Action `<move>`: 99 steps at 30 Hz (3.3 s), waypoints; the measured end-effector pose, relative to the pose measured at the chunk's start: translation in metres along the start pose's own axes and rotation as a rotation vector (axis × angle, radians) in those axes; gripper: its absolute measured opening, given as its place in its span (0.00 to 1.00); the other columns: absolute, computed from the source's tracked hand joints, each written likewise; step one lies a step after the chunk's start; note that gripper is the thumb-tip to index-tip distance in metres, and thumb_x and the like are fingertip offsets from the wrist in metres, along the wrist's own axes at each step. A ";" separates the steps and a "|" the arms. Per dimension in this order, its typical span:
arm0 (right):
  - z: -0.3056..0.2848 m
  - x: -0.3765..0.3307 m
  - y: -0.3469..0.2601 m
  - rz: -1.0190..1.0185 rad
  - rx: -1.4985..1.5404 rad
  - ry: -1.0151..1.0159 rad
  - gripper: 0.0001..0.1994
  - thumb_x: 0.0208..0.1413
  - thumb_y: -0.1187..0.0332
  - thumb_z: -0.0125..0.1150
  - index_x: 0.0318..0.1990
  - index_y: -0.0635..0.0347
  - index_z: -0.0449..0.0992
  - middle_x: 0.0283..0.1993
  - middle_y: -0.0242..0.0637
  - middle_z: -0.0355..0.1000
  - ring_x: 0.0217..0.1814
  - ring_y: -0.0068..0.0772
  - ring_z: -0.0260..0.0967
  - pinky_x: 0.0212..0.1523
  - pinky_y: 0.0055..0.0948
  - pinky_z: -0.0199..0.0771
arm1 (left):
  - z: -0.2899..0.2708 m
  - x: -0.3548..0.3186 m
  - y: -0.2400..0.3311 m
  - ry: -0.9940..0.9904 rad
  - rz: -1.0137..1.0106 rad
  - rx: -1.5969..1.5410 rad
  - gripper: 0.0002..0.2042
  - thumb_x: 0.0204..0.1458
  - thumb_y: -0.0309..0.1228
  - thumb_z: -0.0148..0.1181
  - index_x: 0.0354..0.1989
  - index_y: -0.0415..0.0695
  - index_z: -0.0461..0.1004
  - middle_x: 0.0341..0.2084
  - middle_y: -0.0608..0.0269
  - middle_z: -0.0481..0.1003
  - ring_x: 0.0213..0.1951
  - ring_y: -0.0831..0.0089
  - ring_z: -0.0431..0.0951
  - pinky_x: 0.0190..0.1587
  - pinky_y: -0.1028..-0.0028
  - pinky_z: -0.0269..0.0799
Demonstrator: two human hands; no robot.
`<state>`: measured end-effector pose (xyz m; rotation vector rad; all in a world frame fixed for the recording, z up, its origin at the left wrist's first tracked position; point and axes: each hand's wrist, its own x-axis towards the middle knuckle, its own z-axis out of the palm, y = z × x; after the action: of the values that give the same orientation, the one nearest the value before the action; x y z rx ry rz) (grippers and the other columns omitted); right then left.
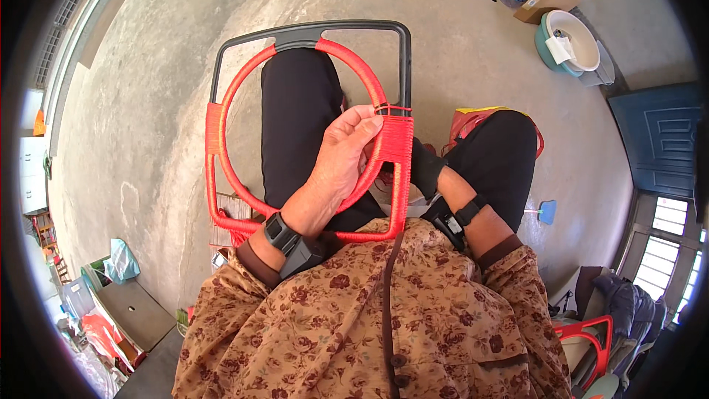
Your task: Weaving red plastic cord around a black and red frame for a furniture part.
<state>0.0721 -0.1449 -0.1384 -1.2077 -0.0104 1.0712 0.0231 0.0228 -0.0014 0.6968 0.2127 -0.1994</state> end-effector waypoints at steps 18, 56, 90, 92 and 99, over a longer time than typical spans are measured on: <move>-0.028 -0.034 -0.042 -0.393 -0.022 0.278 0.14 0.57 0.69 0.50 0.50 0.65 0.69 0.46 0.39 0.71 0.48 0.29 0.70 0.49 0.27 0.72 | -0.001 0.001 -0.001 0.064 0.037 -0.023 0.05 0.58 0.26 0.54 0.39 0.39 0.70 0.32 0.62 0.77 0.33 0.78 0.79 0.38 0.78 0.77; 0.002 -0.143 -0.125 -0.691 -0.299 0.642 0.09 0.59 0.67 0.49 0.42 0.60 0.73 0.31 0.33 0.71 0.33 0.24 0.68 0.35 0.24 0.69 | 0.008 -0.001 0.002 -0.057 -0.131 0.209 0.11 0.59 0.34 0.53 0.45 0.40 0.71 0.33 0.62 0.77 0.33 0.75 0.78 0.38 0.76 0.74; 0.027 -0.079 -0.079 -0.189 -1.250 0.032 0.21 0.50 0.55 0.60 0.46 0.59 0.70 0.41 0.51 0.72 0.41 0.49 0.72 0.43 0.37 0.72 | 0.004 -0.001 -0.006 0.135 -0.122 0.312 0.09 0.61 0.27 0.46 0.44 0.38 0.70 0.35 0.66 0.74 0.37 0.80 0.74 0.43 0.80 0.70; 0.013 -0.049 -0.075 -0.585 -1.336 0.054 0.24 0.50 0.59 0.62 0.52 0.58 0.65 0.40 0.50 0.73 0.40 0.45 0.74 0.43 0.36 0.73 | 0.001 -0.001 -0.008 0.125 -0.092 0.325 0.09 0.60 0.25 0.46 0.45 0.37 0.70 0.35 0.67 0.74 0.37 0.80 0.73 0.43 0.80 0.69; 0.050 -0.050 -0.116 -0.759 -0.301 0.589 0.25 0.47 0.70 0.66 0.54 0.59 0.66 0.44 0.48 0.71 0.43 0.36 0.73 0.42 0.35 0.74 | 0.009 -0.008 0.008 0.387 0.825 1.154 0.08 0.56 0.19 0.50 0.43 0.37 0.71 0.34 0.60 0.73 0.35 0.76 0.72 0.39 0.79 0.68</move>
<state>0.0958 -0.1362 -0.0048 -1.5716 -0.1658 0.0344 0.0183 0.0239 0.0120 1.9062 0.1480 0.6761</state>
